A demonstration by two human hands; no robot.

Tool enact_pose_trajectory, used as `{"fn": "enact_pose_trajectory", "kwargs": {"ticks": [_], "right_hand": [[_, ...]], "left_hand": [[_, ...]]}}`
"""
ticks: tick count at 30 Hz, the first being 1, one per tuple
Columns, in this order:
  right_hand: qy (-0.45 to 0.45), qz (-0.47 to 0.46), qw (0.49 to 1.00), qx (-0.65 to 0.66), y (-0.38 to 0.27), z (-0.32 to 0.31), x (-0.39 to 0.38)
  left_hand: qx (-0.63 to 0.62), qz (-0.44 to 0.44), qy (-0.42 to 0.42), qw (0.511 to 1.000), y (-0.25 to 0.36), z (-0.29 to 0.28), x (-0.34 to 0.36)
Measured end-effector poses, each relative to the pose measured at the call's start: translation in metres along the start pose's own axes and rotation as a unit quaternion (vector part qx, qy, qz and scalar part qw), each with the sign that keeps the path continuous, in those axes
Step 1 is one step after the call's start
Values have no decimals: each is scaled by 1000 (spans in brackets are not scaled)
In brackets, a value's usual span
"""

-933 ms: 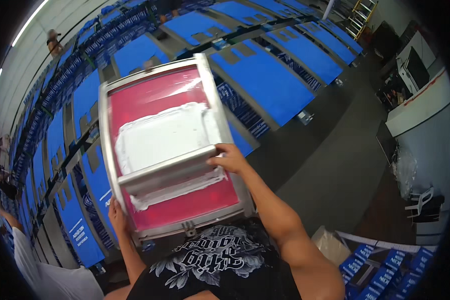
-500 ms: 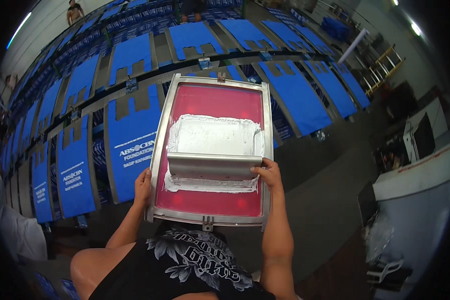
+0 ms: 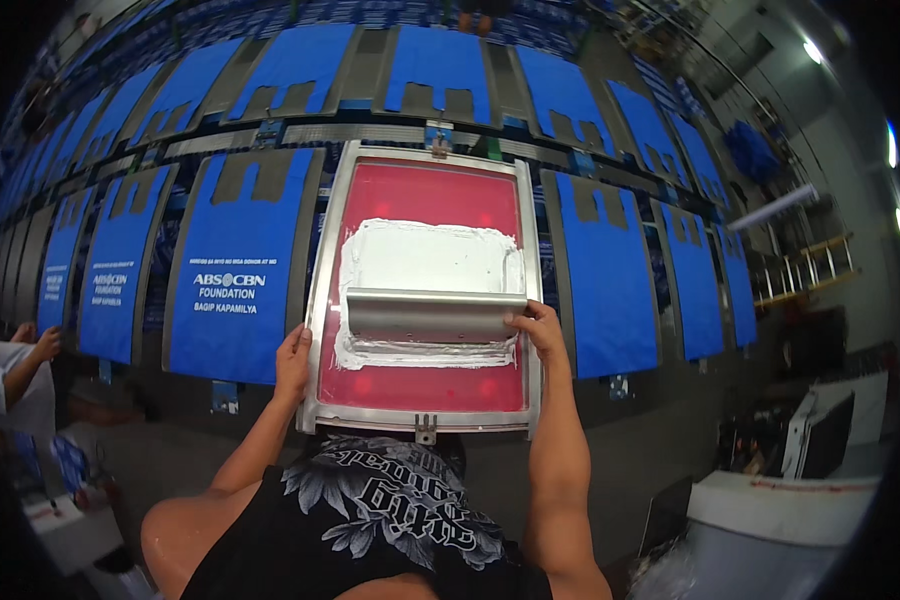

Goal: Using a squeegee to apply white ink through a screen onto blue fabric panels on a multi-station printing press.

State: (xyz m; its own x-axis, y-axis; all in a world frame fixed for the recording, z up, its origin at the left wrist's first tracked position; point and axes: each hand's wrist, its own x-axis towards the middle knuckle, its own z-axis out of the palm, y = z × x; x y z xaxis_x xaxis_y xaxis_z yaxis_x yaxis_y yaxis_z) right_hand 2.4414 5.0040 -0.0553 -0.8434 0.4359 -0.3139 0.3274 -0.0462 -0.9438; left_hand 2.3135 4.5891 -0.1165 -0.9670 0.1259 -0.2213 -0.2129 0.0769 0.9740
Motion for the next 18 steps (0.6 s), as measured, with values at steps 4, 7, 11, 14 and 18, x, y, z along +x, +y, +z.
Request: {"fn": "enact_pose_trajectory", "kwargs": {"ticks": [4, 7, 11, 14, 18], "right_hand": [[-12, 10, 1000, 10, 17, -20, 24], [-21, -9, 999, -38, 45, -50, 43], [-66, -8, 997, -48, 61, -82, 79], [-85, -19, 995, -51, 31, -47, 68], [-85, -4, 996, -37, 43, -53, 71]], "left_hand": [[17, -54, -2, 998, 15, 22, -12], [84, -49, 11, 995, 9, 40, -11], [118, -24, 44, 992, -12, 53, 1], [87, -46, 96, 990, -20, 38, -9], [85, -67, 88, 990, -16, 52, 5]]}}
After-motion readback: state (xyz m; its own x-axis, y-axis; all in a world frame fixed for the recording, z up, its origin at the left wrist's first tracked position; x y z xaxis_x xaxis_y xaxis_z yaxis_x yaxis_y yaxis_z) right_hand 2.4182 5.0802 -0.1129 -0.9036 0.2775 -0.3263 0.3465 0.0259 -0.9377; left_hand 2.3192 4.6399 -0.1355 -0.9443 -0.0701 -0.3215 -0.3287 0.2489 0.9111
